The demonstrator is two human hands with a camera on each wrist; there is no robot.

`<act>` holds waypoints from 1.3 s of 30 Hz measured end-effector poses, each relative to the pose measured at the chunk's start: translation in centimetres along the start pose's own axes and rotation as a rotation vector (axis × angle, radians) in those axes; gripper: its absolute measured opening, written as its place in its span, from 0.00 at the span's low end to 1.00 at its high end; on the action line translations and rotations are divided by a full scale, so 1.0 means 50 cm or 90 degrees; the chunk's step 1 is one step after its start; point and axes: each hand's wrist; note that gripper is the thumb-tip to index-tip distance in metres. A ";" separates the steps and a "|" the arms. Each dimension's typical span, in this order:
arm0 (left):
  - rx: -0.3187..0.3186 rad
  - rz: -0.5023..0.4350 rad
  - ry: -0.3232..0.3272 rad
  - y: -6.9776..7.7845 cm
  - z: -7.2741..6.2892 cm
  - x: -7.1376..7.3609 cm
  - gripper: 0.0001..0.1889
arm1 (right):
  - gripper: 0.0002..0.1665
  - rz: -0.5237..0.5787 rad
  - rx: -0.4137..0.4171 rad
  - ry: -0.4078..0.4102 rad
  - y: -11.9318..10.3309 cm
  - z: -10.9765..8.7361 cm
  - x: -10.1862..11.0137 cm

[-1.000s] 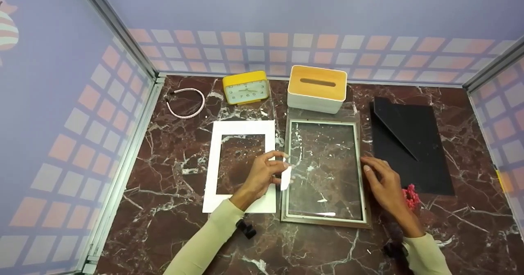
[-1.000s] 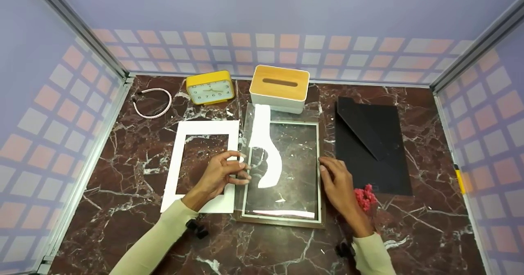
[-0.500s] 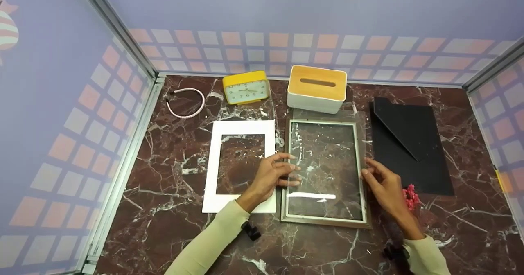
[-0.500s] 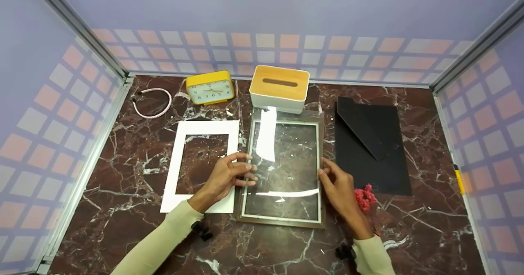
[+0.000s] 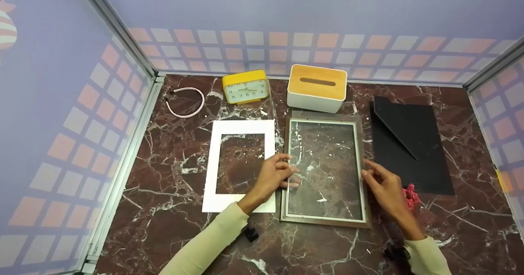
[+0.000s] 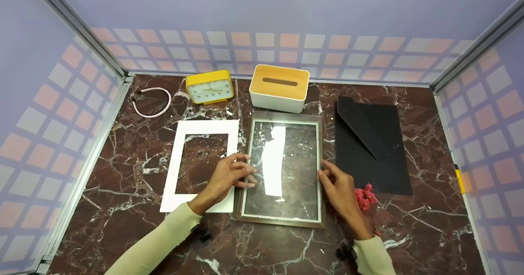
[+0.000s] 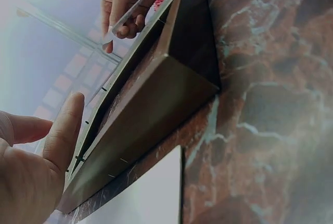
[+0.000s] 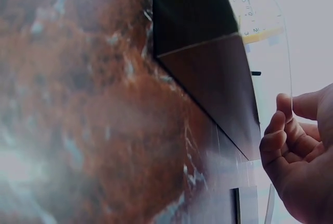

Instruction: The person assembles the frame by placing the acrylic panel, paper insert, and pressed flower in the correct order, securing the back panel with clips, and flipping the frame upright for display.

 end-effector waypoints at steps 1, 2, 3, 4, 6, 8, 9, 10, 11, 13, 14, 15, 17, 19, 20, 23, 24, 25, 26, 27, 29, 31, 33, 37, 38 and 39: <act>-0.002 0.006 0.001 -0.001 0.001 -0.001 0.25 | 0.19 -0.003 0.002 -0.001 0.000 0.000 0.000; -0.004 0.013 0.002 -0.002 0.001 -0.001 0.26 | 0.19 -0.005 0.004 -0.002 0.000 -0.001 0.001; -0.008 0.023 0.002 -0.002 0.001 -0.001 0.26 | 0.19 -0.007 0.006 -0.002 -0.001 -0.001 0.001; -0.011 0.034 0.003 -0.002 0.001 -0.001 0.28 | 0.19 -0.009 0.009 -0.003 -0.001 -0.001 0.002; -0.018 0.065 0.002 -0.001 0.000 -0.002 0.30 | 0.19 -0.007 0.012 -0.002 -0.003 -0.002 0.003; -0.024 0.103 0.003 0.001 -0.002 -0.002 0.33 | 0.19 -0.002 0.011 -0.001 -0.006 -0.003 0.004; -0.026 0.120 0.003 0.002 -0.003 -0.002 0.34 | 0.19 0.002 0.009 -0.001 -0.007 -0.004 0.004; -0.028 0.138 0.003 0.004 -0.004 -0.002 0.35 | 0.19 0.005 0.008 -0.002 -0.008 -0.004 0.004; -0.030 0.152 0.003 0.005 -0.005 -0.002 0.36 | 0.19 0.007 0.007 -0.002 -0.009 -0.004 0.003; -0.033 0.173 0.004 0.007 -0.006 -0.001 0.36 | 0.19 0.010 0.004 -0.005 -0.012 -0.004 0.003; -0.035 0.179 0.003 0.007 -0.006 -0.001 0.36 | 0.19 0.010 0.002 -0.006 -0.013 -0.003 0.003; -0.036 0.185 0.002 0.008 -0.007 0.000 0.36 | 0.19 0.011 0.000 -0.006 -0.014 -0.003 0.003; -0.038 0.190 -0.004 0.008 -0.007 0.001 0.36 | 0.19 0.013 -0.004 -0.006 -0.015 -0.004 0.003; -0.039 0.196 -0.008 0.008 -0.006 0.001 0.36 | 0.18 0.017 -0.009 -0.006 -0.016 -0.004 0.004; -0.040 0.200 -0.010 0.009 -0.007 0.002 0.35 | 0.18 0.017 -0.012 -0.005 -0.016 -0.005 0.004; -0.042 0.213 -0.013 0.009 -0.007 0.004 0.35 | 0.18 0.018 -0.017 -0.008 -0.016 -0.007 0.004; -0.044 0.223 -0.013 0.009 -0.007 0.004 0.34 | 0.19 0.017 -0.018 -0.009 -0.016 -0.008 0.004; -0.046 0.230 -0.014 0.009 -0.007 0.005 0.34 | 0.19 0.017 -0.020 -0.010 -0.016 -0.008 0.004; -0.049 0.239 -0.013 0.009 -0.007 0.006 0.34 | 0.19 0.016 -0.021 -0.010 -0.016 -0.008 0.004; -0.051 0.247 -0.014 0.009 -0.008 0.006 0.34 | 0.19 0.015 -0.021 -0.011 -0.016 -0.009 0.004; -0.055 0.265 -0.014 0.010 -0.008 0.007 0.34 | 0.19 0.012 -0.024 -0.011 -0.014 -0.009 0.004; -0.056 0.278 -0.014 0.011 -0.008 0.006 0.35 | 0.19 0.014 -0.030 -0.010 -0.011 -0.008 0.003; -0.056 0.291 -0.015 0.014 -0.009 0.006 0.35 | 0.19 0.012 -0.035 -0.009 -0.005 -0.008 0.003; -0.053 0.323 -0.023 0.018 -0.009 0.007 0.35 | 0.19 0.010 -0.045 -0.013 -0.003 -0.008 0.004; -0.053 0.333 -0.025 0.020 -0.008 0.008 0.34 | 0.18 0.007 -0.046 -0.015 -0.005 -0.007 0.004; -0.052 0.343 -0.027 0.021 -0.008 0.009 0.34 | 0.18 0.006 -0.048 -0.017 -0.008 -0.007 0.005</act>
Point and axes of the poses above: each hand's wrist, its own z-axis towards the middle knuckle, its own x-axis out of the back of the hand, y = z × x, and after that the axes turned 6 degrees about -y, right-handed
